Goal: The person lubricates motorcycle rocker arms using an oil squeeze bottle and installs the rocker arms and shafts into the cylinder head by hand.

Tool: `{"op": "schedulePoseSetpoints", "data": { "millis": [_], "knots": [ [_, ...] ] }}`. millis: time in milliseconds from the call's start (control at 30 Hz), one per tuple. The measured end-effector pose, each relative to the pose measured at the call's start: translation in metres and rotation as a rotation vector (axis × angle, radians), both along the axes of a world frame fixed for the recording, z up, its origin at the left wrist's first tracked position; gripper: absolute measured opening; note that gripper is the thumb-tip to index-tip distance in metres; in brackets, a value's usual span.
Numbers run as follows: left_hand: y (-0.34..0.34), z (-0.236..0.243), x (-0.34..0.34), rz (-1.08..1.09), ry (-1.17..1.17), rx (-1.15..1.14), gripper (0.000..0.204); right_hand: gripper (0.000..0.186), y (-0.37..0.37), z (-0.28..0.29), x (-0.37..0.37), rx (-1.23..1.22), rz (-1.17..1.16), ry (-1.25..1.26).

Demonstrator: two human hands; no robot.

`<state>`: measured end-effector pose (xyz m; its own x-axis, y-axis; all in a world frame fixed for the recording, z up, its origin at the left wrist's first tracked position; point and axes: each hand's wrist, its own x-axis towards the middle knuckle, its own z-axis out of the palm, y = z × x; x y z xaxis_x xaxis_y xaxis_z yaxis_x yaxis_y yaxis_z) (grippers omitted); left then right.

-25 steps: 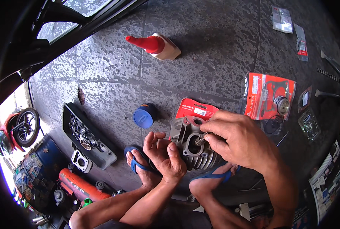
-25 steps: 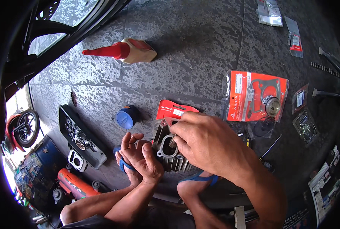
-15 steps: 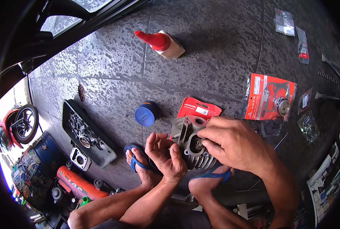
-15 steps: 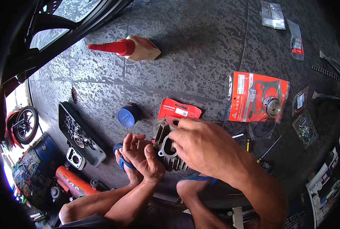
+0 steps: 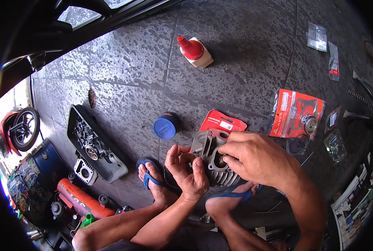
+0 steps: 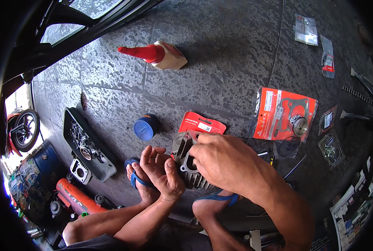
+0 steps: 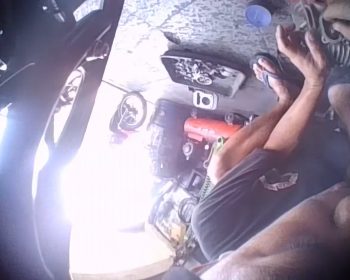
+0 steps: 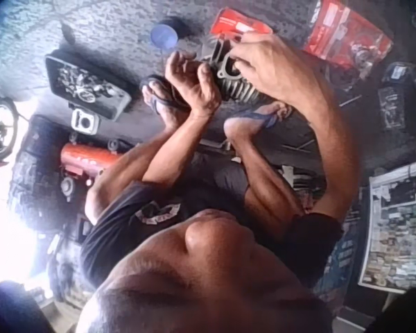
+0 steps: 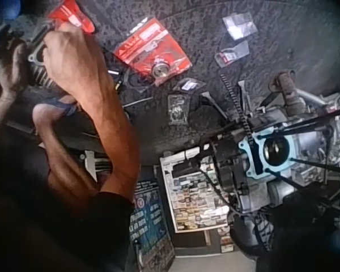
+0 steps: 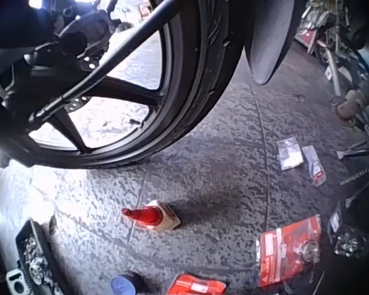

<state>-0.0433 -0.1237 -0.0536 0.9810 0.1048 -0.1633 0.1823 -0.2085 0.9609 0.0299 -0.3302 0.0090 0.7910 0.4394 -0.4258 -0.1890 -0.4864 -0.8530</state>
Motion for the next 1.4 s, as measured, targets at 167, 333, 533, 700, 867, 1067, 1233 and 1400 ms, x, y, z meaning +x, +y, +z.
{"op": "schedulePoseSetpoints", "data": {
  "millis": [167,333,533,700,867,1067,1233,1400],
  "knots": [
    [0.000,0.001,0.000,-0.009,0.013,-0.002,0.062,0.012,0.004,-0.002,-0.001,-0.031,0.061,0.047],
    [0.000,0.001,0.002,0.000,0.007,-0.007,0.062,0.011,0.007,-0.001,-0.001,-0.017,0.075,0.039],
    [0.001,0.001,0.001,-0.006,0.006,0.046,0.063,0.008,0.008,0.001,0.003,-0.036,0.065,0.104],
    [-0.001,0.002,0.001,-0.021,0.005,0.085,0.063,0.007,0.010,0.001,0.000,-0.012,0.038,0.069],
    [0.000,0.005,0.001,-0.004,0.069,0.023,0.060,0.008,0.013,0.002,0.002,-0.030,0.034,0.072],
    [-0.001,0.005,0.000,-0.014,0.072,0.025,0.059,0.012,0.011,-0.001,-0.001,-0.090,0.000,0.124],
    [-0.002,0.005,0.000,-0.012,0.066,0.021,0.058,0.012,0.011,-0.004,-0.003,-0.089,-0.008,0.093],
    [-0.001,0.006,0.002,-0.016,0.070,0.024,0.057,0.011,0.012,-0.004,-0.001,-0.083,-0.002,0.099]
  ]
}}
